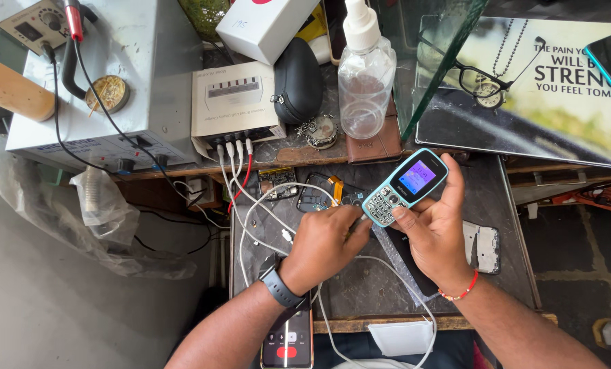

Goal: The person disassembles a smartphone, removing the back cover and battery, and then inspects the internal components. They subsequently handle a light blue feature phone, connecting it to a charging cable and testing its functionality by pressing buttons and observing the screen.

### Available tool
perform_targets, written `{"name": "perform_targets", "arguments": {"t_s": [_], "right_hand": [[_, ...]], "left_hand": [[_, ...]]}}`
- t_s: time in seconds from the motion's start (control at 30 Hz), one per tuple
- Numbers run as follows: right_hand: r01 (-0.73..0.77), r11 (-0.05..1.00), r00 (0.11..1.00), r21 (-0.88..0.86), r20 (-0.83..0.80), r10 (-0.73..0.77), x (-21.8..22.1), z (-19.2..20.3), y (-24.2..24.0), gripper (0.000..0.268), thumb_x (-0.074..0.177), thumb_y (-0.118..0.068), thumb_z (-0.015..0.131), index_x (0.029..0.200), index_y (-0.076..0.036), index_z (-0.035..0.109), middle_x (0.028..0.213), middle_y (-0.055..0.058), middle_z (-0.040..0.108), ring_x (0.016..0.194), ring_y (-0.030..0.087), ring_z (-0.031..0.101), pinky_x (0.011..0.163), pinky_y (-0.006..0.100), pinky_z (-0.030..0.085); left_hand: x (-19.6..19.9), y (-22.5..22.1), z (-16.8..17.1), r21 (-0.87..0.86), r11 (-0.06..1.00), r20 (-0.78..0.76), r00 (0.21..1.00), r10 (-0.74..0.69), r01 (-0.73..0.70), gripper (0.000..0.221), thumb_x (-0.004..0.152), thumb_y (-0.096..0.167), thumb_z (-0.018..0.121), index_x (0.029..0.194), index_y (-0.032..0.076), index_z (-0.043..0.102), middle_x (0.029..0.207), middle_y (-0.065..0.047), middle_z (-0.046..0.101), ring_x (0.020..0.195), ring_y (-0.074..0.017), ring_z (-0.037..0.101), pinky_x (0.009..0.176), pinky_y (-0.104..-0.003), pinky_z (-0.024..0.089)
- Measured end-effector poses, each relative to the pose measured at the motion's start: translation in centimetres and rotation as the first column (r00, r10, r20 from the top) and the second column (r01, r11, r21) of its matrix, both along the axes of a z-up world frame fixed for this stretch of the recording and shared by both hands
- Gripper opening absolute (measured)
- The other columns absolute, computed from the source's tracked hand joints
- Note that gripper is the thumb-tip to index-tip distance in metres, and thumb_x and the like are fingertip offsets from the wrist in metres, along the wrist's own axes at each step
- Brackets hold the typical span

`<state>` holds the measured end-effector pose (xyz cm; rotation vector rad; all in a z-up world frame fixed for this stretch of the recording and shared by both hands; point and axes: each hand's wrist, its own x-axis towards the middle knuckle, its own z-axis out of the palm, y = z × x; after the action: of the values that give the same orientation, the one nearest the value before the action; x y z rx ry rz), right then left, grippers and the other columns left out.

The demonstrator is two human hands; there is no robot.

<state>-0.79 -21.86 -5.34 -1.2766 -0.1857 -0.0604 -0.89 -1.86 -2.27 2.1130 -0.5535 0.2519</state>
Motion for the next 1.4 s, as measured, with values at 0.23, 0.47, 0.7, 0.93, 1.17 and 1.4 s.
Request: {"name": "perform_targets", "arguments": {"t_s": [0.23, 0.47, 0.7, 0.93, 1.17, 1.4], "right_hand": [[-0.042, 0.989, 0.999, 0.144, -0.005, 0.043, -0.27, -0.36, 0.42, 0.093, 0.098, 0.002, 0.064, 0.167, -0.021, 0.006, 0.123, 0.015, 0.065, 0.106, 0.023, 0.071, 0.095, 0.045, 0.062], [-0.055, 0.981, 0.998, 0.184, -0.019, 0.059, -0.59, -0.6, 0.52, 0.091, 0.101, 0.001, 0.063, 0.168, -0.021, 0.006, 0.121, 0.015, 0.066, 0.106, 0.022, 0.071, 0.094, 0.043, 0.061], [-0.058, 0.977, 0.998, 0.207, 0.0, 0.059, -0.67, -0.74, 0.63, 0.091, 0.101, 0.002, 0.064, 0.168, -0.022, 0.007, 0.122, 0.015, 0.065, 0.106, 0.022, 0.07, 0.094, 0.043, 0.061], [-0.049, 0.972, 0.998, 0.228, -0.018, 0.054, -0.59, -0.59, 0.78, 0.092, 0.099, 0.002, 0.064, 0.166, -0.022, 0.007, 0.123, 0.015, 0.065, 0.107, 0.023, 0.07, 0.093, 0.045, 0.061], [-0.059, 0.971, 0.997, 0.232, -0.028, 0.068, -0.56, -0.27, 0.85, 0.089, 0.1, 0.0, 0.063, 0.166, -0.023, 0.007, 0.123, 0.015, 0.065, 0.107, 0.023, 0.07, 0.094, 0.045, 0.061], [-0.066, 0.967, 0.996, 0.246, -0.039, 0.078, -0.58, -0.15, 0.95, 0.086, 0.1, 0.001, 0.063, 0.165, -0.022, 0.011, 0.122, 0.014, 0.064, 0.107, 0.022, 0.07, 0.091, 0.042, 0.061]], "left_hand": [[-0.64, 0.16, -0.12, 0.082, 0.995, 0.144, 0.988, 0.047, -0.06, 0.022, 0.089, 0.018, 0.075, 0.079, 0.005, 0.06, 0.07, -0.013, 0.063, 0.064, -0.0342, 0.066, 0.057, -0.046, 0.051], [-0.62, 0.4, -0.7, 0.077, 0.996, 0.213, 0.977, 0.026, -0.044, 0.022, 0.09, 0.019, 0.076, 0.082, 0.005, 0.061, 0.071, -0.011, 0.061, 0.063, -0.0325, 0.064, 0.057, -0.044, 0.051], [-0.72, 0.39, -0.75, 0.066, 0.997, 0.235, 0.972, 0.03, -0.047, 0.022, 0.089, 0.017, 0.076, 0.08, 0.005, 0.06, 0.07, -0.01, 0.06, 0.063, -0.0312, 0.064, 0.057, -0.043, 0.051], [-0.79, 0.15, -0.49, 0.065, 0.996, 0.231, 0.972, 0.049, -0.065, 0.022, 0.088, 0.015, 0.076, 0.077, 0.006, 0.059, 0.065, -0.009, 0.059, 0.061, -0.0309, 0.064, 0.057, -0.043, 0.051], [-0.8, 0.2, -0.33, 0.092, 0.993, 0.249, 0.967, 0.05, -0.075, 0.021, 0.088, 0.016, 0.076, 0.079, 0.006, 0.061, 0.064, -0.009, 0.059, 0.06, -0.0307, 0.064, 0.056, -0.044, 0.051], [-0.79, 0.26, -0.24, 0.09, 0.993, 0.262, 0.964, 0.05, -0.076, 0.022, 0.088, 0.016, 0.076, 0.076, 0.007, 0.06, 0.064, -0.008, 0.06, 0.059, -0.0289, 0.065, 0.054, -0.042, 0.051]]}}
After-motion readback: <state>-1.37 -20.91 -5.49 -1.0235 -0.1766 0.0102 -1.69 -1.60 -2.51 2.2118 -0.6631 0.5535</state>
